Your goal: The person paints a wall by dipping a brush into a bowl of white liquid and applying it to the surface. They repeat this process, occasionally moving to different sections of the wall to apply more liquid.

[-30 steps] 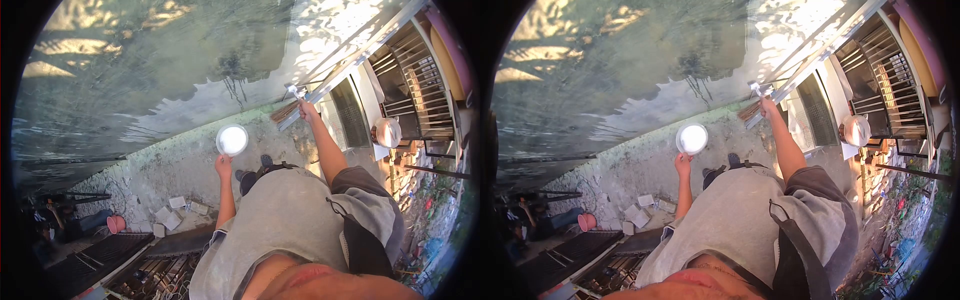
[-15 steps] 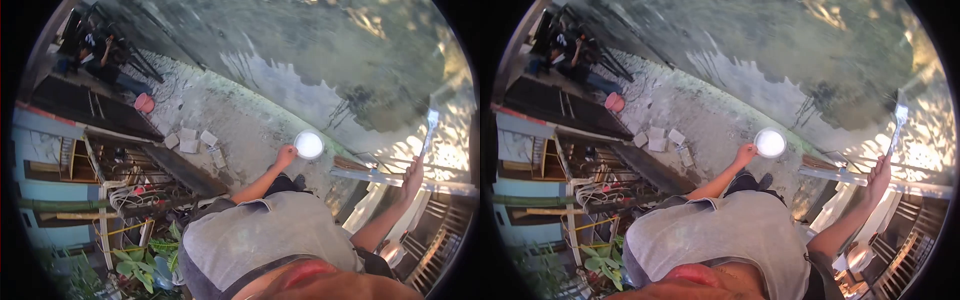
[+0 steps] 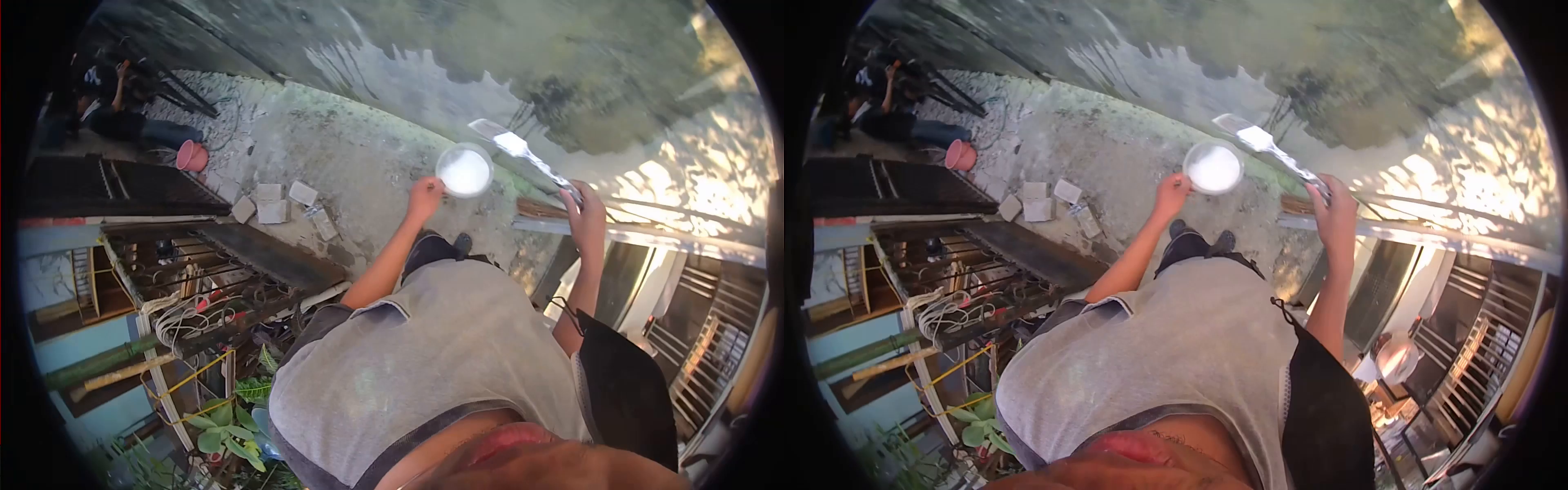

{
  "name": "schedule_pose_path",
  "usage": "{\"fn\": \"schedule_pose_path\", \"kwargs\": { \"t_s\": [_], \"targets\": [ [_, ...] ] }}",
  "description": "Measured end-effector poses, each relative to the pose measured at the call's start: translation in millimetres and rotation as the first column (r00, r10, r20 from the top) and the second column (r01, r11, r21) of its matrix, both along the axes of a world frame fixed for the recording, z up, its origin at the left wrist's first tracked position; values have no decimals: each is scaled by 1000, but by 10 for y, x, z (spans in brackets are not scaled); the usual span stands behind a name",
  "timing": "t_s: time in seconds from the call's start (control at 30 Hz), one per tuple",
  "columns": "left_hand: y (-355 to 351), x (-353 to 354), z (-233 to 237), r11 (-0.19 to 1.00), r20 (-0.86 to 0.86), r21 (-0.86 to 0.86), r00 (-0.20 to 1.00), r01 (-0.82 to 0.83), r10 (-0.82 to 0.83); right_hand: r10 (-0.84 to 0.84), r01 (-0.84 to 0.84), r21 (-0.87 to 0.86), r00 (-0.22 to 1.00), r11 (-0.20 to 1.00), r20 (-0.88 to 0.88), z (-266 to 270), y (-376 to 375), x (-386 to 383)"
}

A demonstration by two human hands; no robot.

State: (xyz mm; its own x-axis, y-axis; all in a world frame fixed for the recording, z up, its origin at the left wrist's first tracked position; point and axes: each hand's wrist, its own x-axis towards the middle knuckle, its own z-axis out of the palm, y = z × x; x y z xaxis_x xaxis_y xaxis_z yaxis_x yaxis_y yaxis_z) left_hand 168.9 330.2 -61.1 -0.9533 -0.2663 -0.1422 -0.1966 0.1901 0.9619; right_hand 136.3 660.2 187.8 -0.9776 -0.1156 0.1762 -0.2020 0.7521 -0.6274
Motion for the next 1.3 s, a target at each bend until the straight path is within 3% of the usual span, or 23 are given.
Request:
{"fn": "schedule_pose_path", "kwargs": {
  "t_s": [0.07,0.4,0.47,0.6,0.63,0.7,0.8,1.0,1.3],
  "targets": [
    [-8,35,409,991,43,121,998,-58,53,93,-93,-25,996,995,2,-76,-93,-16],
    [-333,188,564,990,47,72,992,-118,115,250,-257,101,965,961,79,-253,-444,-64],
    [-348,213,597,980,50,111,986,-164,159,261,-277,204,960,939,99,-267,-540,-44],
    [-477,297,453,983,10,54,985,-175,174,290,-304,199,952,932,99,-345,-655,-70],
    [-530,295,317,982,53,-33,981,-185,186,281,-301,200,952,932,123,-364,-647,-36],
    [-543,310,276,973,44,58,974,-223,221,305,-322,198,946,926,114,-292,-659,-42],
    [-540,284,338,965,47,142,975,-221,217,283,-278,172,959,945,-7,-307,-648,-137],
    [-644,38,-22,953,74,216,976,-214,203,237,-246,194,969,950,71,-243,-705,-112],
    [-818,-147,-78,962,77,262,995,-78,60,157,-171,240,985,955,78,-278,-777,104]
  ]
}}
